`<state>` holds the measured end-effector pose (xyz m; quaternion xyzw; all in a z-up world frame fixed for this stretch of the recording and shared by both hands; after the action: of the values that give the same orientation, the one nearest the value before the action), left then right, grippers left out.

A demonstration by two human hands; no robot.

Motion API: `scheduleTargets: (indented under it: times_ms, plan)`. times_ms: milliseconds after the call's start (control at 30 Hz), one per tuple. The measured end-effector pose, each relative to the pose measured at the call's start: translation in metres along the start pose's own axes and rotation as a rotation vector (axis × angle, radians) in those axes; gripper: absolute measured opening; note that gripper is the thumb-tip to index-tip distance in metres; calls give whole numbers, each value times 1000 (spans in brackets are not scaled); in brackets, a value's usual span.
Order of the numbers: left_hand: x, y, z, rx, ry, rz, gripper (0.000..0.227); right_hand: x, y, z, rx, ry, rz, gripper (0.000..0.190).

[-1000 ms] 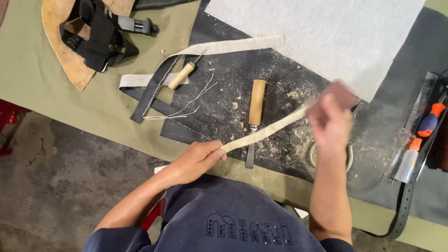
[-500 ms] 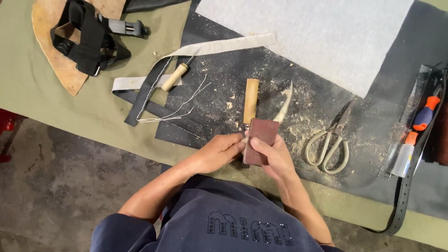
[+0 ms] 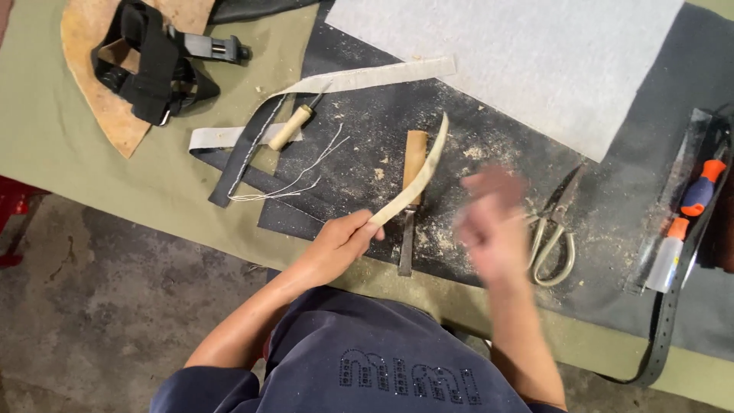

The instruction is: Sanding a thin wooden handle or strip using a piece of sandpaper on a workbench.

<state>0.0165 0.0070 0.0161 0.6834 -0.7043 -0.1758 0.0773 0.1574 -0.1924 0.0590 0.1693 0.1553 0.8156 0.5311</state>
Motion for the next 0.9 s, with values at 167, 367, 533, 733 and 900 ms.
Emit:
scheduleTargets:
  times_ms: [167,367,533,733,900]
  plan:
    - [24,-29,5,18,-331,-73,24,35,7,-86,117,-306,72,45]
    - [27,-15,-21,166,-951,-174,41,48,-7,-91,126,-391,126,21]
    - [22,-15,-15,123,-596,-182,30,54,-6,-96,185,-404,109,19]
    - [18,1,-26,41,-254,-37,29,30,-17,-66,245,-277,107,20]
    - [1,27,-18,1,-131,-29,24,-17,-37,-6,107,-327,-52,26]
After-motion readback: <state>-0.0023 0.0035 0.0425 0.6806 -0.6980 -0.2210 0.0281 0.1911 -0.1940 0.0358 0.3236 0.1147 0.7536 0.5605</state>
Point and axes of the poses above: each hand's wrist, its own y-axis away from the middle knuckle, its own x-axis out of the palm, z = x × y, the point moved 4 cm from there along -y, towards the middle knuckle, and after that the axes turned 5 degrees about z, right-handed, at the moved point
